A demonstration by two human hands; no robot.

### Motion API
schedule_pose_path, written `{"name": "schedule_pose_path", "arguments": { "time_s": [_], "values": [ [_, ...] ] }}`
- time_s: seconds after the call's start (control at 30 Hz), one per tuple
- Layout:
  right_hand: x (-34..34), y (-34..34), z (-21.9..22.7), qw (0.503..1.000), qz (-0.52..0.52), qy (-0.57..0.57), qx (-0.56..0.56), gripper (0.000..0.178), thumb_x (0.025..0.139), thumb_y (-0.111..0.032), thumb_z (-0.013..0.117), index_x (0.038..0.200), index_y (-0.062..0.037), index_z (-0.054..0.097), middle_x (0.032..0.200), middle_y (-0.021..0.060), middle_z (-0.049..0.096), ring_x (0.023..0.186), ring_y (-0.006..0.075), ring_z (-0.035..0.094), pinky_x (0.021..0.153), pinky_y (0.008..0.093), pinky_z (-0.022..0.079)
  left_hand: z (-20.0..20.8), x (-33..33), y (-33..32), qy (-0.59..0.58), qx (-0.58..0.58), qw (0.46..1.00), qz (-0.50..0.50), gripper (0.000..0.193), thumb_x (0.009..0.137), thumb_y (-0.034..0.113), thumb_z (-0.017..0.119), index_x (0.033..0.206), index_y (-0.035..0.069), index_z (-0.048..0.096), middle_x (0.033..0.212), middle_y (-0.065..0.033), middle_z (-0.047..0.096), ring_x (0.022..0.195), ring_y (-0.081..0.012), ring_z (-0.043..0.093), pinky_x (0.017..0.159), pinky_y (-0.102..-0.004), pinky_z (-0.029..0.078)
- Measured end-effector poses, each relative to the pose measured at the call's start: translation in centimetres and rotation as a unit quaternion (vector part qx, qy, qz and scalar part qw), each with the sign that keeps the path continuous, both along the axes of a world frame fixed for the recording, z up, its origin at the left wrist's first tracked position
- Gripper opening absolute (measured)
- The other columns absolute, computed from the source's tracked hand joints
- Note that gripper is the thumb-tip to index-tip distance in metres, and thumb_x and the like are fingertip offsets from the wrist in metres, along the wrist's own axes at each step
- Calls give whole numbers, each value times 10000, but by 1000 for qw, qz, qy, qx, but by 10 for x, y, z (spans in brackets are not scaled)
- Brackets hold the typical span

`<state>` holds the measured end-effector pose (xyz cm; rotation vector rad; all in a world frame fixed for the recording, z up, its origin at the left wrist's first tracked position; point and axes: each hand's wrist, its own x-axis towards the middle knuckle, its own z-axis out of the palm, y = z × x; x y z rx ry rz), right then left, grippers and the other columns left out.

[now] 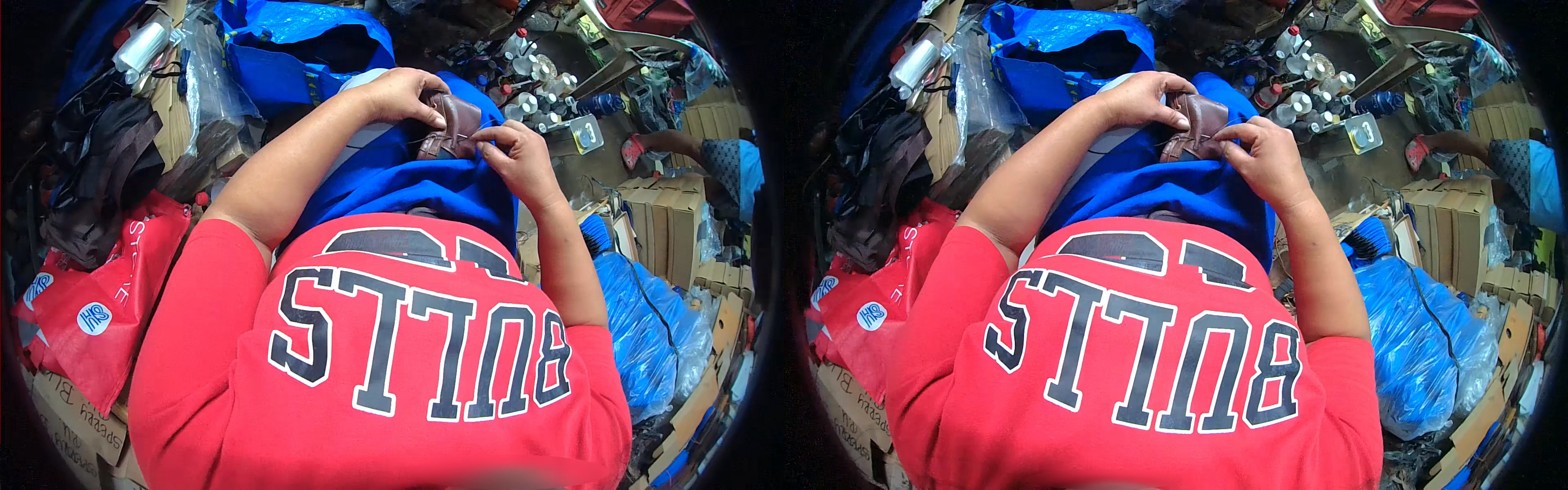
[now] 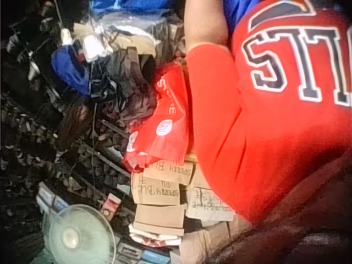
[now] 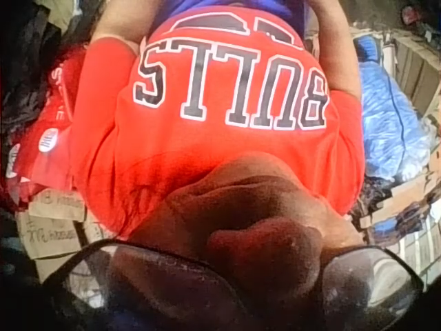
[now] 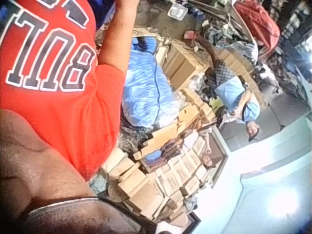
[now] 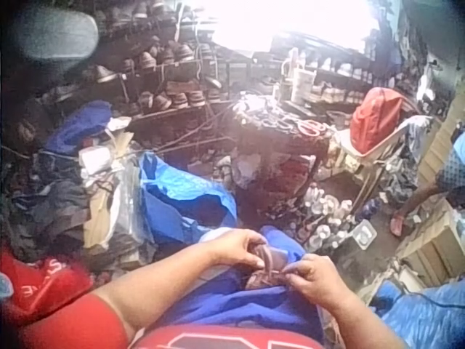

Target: Manually sewing or stitching together components of a leather shoe upper.

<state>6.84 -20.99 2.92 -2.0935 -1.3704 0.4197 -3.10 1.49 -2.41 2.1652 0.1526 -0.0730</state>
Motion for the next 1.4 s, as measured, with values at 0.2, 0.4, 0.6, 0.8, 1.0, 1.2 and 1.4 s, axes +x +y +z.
{"name": "schedule_pose_path", "arguments": {
  "time_s": [0.2,0.4,0.6,0.8,1.0,1.2,1.4],
  "values": [
    [0,10,2,999,25,11,-17,134,761,-136,679,885,-106,722,730,87,586,691,215,583,668,306,474,-3,-1,1,-13,-8,1000,3,621,634,369,799,1144,63,619,1022,-122,671,960,-243,635,852,-315,472],
    [28,3,-40,971,45,235,17,152,804,-89,678,948,-104,722,861,3,582,808,109,526,718,243,428,5,2,-2,-10,-1,1000,-5,566,641,261,806,1120,26,617,1044,-123,641,977,-212,607,881,-309,455],
    [14,13,-49,961,1,271,47,97,767,-93,711,846,-41,687,813,21,606,771,109,548,695,242,434,-6,4,-2,-32,5,999,4,598,607,350,810,1094,50,637,1001,-140,664,935,-269,635,835,-332,484],
    [-8,11,-27,992,23,106,71,136,763,-85,704,896,-57,696,782,78,619,718,170,598,683,282,471,2,-23,0,-137,99,983,78,403,709,45,685,1108,74,633,1066,-130,553,1028,-250,548,894,-306,437],
    [2,7,-25,984,43,170,21,162,830,-26,618,971,-67,687,899,24,603,861,118,541,763,244,420,26,-55,-21,-186,67,973,121,355,745,-68,601,1048,101,674,861,-90,563,708,-240,595,691,-317,497],
    [19,13,-36,981,71,179,7,146,846,8,570,942,-39,669,937,31,599,926,135,516,843,256,413,29,-53,-24,-233,160,957,72,177,700,11,710,850,105,709,780,-82,569,778,-255,572,690,-330,473],
    [17,17,-33,978,60,198,-9,147,841,24,557,917,-34,669,901,25,559,906,136,498,832,251,408,30,-54,-23,-215,181,957,66,189,692,14,714,841,130,715,762,-75,549,780,-255,536,681,-351,455]
  ]
}}
